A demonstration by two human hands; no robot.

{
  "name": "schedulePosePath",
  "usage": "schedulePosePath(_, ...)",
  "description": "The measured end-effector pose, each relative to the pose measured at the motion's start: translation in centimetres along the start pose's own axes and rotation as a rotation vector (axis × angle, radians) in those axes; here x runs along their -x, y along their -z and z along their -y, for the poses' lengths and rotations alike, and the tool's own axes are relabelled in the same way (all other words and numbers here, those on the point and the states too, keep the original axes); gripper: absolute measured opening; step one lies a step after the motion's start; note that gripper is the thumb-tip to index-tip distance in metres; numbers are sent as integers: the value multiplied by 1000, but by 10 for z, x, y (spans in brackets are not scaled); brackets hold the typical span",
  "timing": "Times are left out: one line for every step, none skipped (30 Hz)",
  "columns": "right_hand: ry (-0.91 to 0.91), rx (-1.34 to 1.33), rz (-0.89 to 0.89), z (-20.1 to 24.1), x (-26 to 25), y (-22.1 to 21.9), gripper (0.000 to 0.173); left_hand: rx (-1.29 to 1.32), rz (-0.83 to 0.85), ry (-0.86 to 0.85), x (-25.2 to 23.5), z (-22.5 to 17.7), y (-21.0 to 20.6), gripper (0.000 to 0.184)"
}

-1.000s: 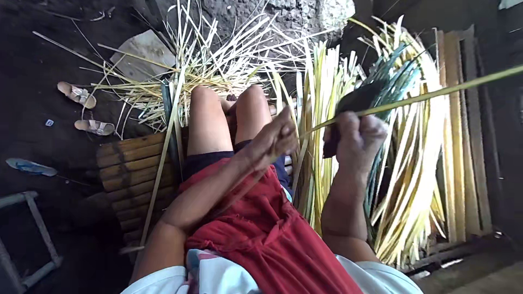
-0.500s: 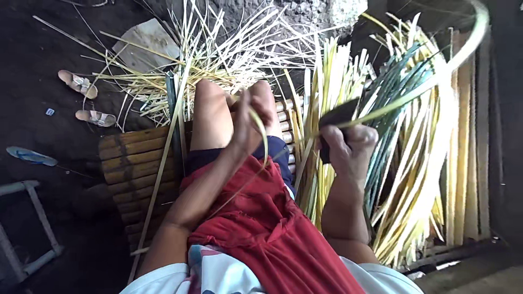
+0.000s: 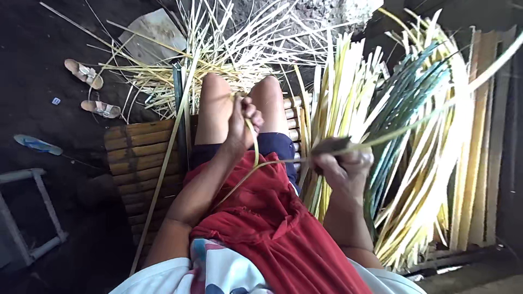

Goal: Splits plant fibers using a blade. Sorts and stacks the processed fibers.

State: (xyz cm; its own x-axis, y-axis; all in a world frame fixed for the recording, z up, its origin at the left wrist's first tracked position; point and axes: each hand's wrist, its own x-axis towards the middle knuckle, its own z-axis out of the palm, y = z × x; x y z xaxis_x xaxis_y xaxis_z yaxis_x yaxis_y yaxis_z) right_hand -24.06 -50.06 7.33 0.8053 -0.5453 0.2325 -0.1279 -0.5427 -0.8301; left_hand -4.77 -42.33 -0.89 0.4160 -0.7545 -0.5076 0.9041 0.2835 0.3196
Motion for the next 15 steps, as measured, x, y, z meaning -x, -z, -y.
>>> schedulePosePath(-30,88,-68,-4,-8,-2,38,-114,160,55,11,5,-2,47)
schedulePosePath(-73,93,-126,-6,-15,-4,33,-201,295,103,24,8,-9,47)
schedulePosePath(-127,16,-157,-6,-19,-6,23,-249,402,140,40,11,-13,46)
schedulePosePath(-170,-83,-150,-6,-19,-10,21,-252,435,162,55,14,-15,45)
schedulePosePath(-188,-165,-100,-6,-16,-16,24,-244,397,150,67,18,-12,46)
schedulePosePath(-172,-217,-23,-8,-11,-26,26,-249,324,113,75,20,-12,47)
schedulePosePath(-134,-232,51,-10,-6,-36,26,-258,256,66,77,20,-15,49)
schedulePosePath(-101,-212,101,-12,-2,-45,29,-238,213,32,73,18,-16,48)
schedulePosePath(-84,-198,137,-12,1,-47,30,-183,155,-12,62,17,-18,48)
schedulePosePath(-90,-229,155,-11,4,-43,28,-109,68,-61,50,14,-19,49)
schedulePosePath(-107,-287,166,-6,8,-35,24,-36,-24,-94,41,10,-16,50)
schedulePosePath(-112,-352,180,-1,12,-25,19,24,-126,-118,34,4,-11,51)
schedulePosePath(-86,-393,181,1,14,-18,18,62,-208,-138,28,-2,-5,50)
schedulePosePath(-55,-364,168,1,14,-14,21,73,-246,-142,24,-5,0,50)
schedulePosePath(-34,-260,133,0,12,-14,24,48,-217,-120,24,-4,3,50)
